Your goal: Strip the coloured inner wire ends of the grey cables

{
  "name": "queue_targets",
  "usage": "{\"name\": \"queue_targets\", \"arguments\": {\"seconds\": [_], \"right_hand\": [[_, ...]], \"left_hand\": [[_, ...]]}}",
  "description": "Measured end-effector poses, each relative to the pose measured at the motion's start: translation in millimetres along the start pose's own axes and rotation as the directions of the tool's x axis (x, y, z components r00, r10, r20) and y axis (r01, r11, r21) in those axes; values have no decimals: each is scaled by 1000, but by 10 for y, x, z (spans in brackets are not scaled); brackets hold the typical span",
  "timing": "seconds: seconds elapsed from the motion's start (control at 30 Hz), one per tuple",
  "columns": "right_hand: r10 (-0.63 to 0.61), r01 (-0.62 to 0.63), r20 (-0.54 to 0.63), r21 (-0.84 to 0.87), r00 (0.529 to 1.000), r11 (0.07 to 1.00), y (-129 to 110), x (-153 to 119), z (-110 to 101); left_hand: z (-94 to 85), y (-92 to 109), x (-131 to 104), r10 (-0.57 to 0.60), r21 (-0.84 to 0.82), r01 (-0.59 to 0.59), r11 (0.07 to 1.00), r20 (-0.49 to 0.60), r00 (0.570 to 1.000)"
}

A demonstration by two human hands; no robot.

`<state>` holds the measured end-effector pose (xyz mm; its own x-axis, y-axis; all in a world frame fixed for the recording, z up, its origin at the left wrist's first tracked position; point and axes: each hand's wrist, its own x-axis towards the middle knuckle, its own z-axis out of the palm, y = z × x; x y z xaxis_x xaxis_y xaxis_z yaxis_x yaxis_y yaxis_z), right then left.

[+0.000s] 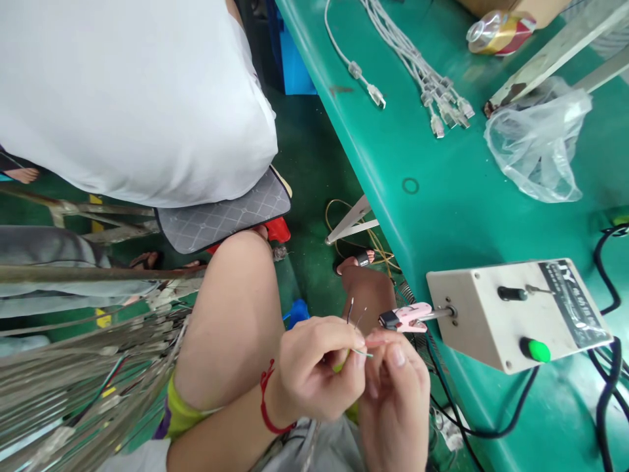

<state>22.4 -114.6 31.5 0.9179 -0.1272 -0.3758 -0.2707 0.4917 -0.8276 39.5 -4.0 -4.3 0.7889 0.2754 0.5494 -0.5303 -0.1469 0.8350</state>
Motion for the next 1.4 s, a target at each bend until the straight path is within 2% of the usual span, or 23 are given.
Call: {"name": "queue_targets", "arguments": {"seconds": [0.13,0.27,0.4,0.77,1.0,1.1,1.23,1.4], "right_hand": [[-26,25,6,160,1000,987,-37,163,-16],[-21,8,57,230,998,973,-83,269,-2],[-43,20,96,224,994,974,-71,311,36],[-88,79,49,163,995,983,-48,350,38],[-61,50,68,151,996,987,-87,330,66],[-33,23,68,146,997,989,-70,307,2],[32,-36,35,108,999,994,37,281,-193],[-4,3,28,26,1000,1000,183,294,-355]], "left_hand": [[-28,-34,-46,-103,-71,105,992,28,994],[-35,-40,-40,-127,-69,130,989,50,991],[-23,-54,-3,-146,-60,148,987,41,988],[25,-102,24,-146,-47,149,988,72,987],[48,-83,56,-134,-12,136,991,92,987],[48,-74,76,-115,10,115,993,85,990],[34,-61,89,-89,33,87,996,77,993],[16,-35,76,-96,46,92,995,77,992]]}}
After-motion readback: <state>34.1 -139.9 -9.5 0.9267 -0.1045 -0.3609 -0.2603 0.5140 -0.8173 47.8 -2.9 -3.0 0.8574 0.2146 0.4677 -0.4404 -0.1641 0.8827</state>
